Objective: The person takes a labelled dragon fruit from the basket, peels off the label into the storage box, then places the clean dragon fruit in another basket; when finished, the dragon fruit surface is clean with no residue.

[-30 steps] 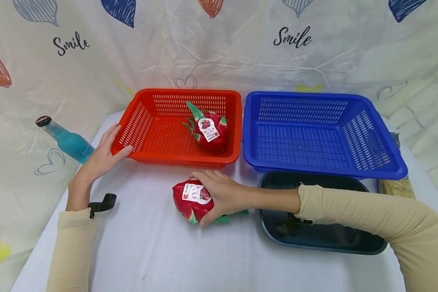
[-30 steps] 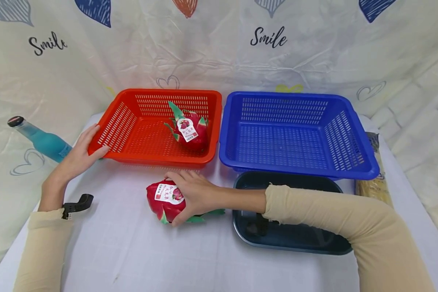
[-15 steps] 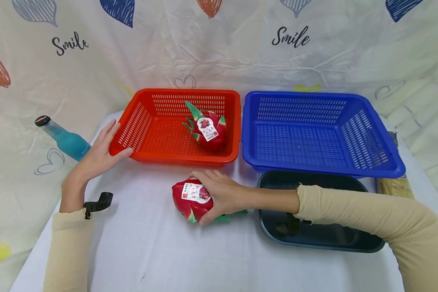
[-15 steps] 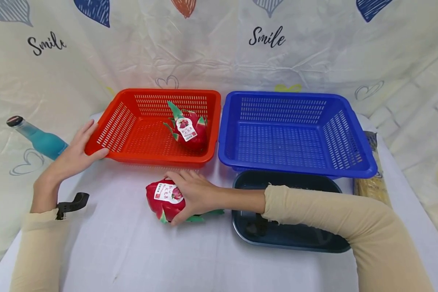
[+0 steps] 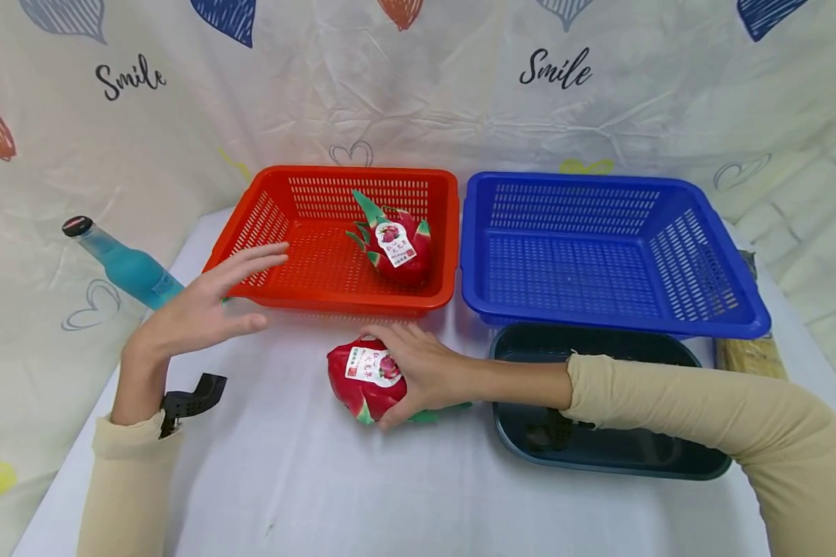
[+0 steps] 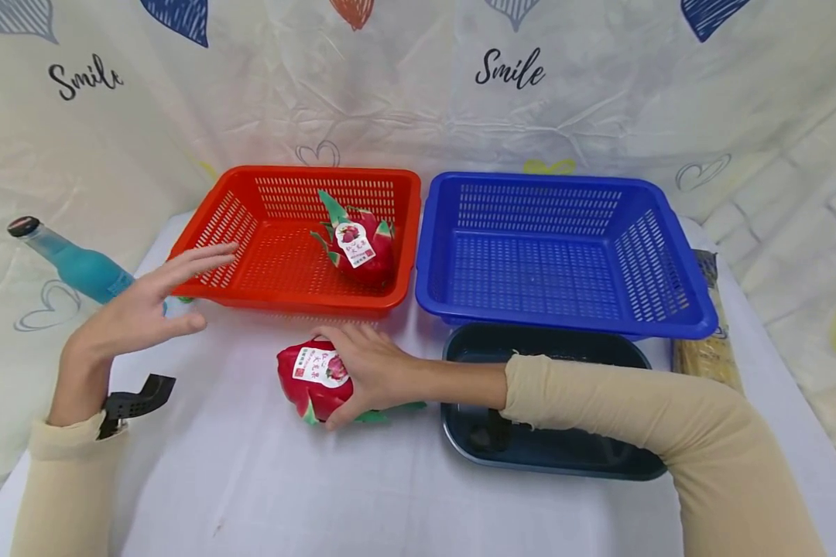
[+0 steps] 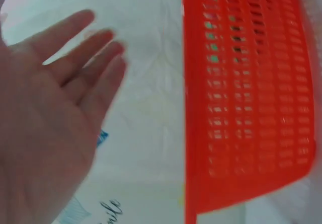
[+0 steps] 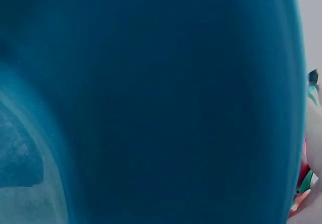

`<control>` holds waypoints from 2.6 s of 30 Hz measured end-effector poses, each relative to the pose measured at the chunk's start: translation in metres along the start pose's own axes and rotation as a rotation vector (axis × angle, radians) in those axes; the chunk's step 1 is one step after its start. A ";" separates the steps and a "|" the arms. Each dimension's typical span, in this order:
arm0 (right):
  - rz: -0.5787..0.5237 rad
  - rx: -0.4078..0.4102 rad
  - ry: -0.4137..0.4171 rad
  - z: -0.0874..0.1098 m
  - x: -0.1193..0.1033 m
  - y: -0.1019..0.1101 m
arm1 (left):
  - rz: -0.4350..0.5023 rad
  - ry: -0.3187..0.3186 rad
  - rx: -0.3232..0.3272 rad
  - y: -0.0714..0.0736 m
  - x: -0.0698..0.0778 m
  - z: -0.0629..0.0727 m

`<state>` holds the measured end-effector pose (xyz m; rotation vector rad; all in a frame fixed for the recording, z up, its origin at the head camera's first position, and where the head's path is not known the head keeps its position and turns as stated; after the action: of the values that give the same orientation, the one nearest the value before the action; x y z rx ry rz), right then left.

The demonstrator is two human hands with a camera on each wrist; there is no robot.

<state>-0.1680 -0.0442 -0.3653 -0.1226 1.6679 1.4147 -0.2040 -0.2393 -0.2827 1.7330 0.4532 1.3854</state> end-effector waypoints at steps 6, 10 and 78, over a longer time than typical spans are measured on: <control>-0.038 0.039 0.004 0.002 0.000 0.001 | -0.048 0.047 -0.240 -0.049 0.024 0.003; -0.042 0.068 0.033 0.004 -0.002 0.002 | -0.032 -0.004 -0.331 -0.078 0.042 0.000; -0.193 0.213 -0.004 0.006 0.000 0.039 | -0.032 -0.028 -0.423 -0.131 0.033 -0.017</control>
<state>-0.1870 -0.0260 -0.3363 -0.1553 1.7429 1.0873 -0.1807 -0.1342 -0.3654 1.3907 0.1542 1.3209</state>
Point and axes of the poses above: each hand's wrist, its own z-axis away from the middle knuckle, its own y-axis out of the back of the hand, x = y × z, the point moved 10 cm from there along -z, towards the middle knuckle, and after that the axes turned 5 degrees about y, right-handed, at the moved point
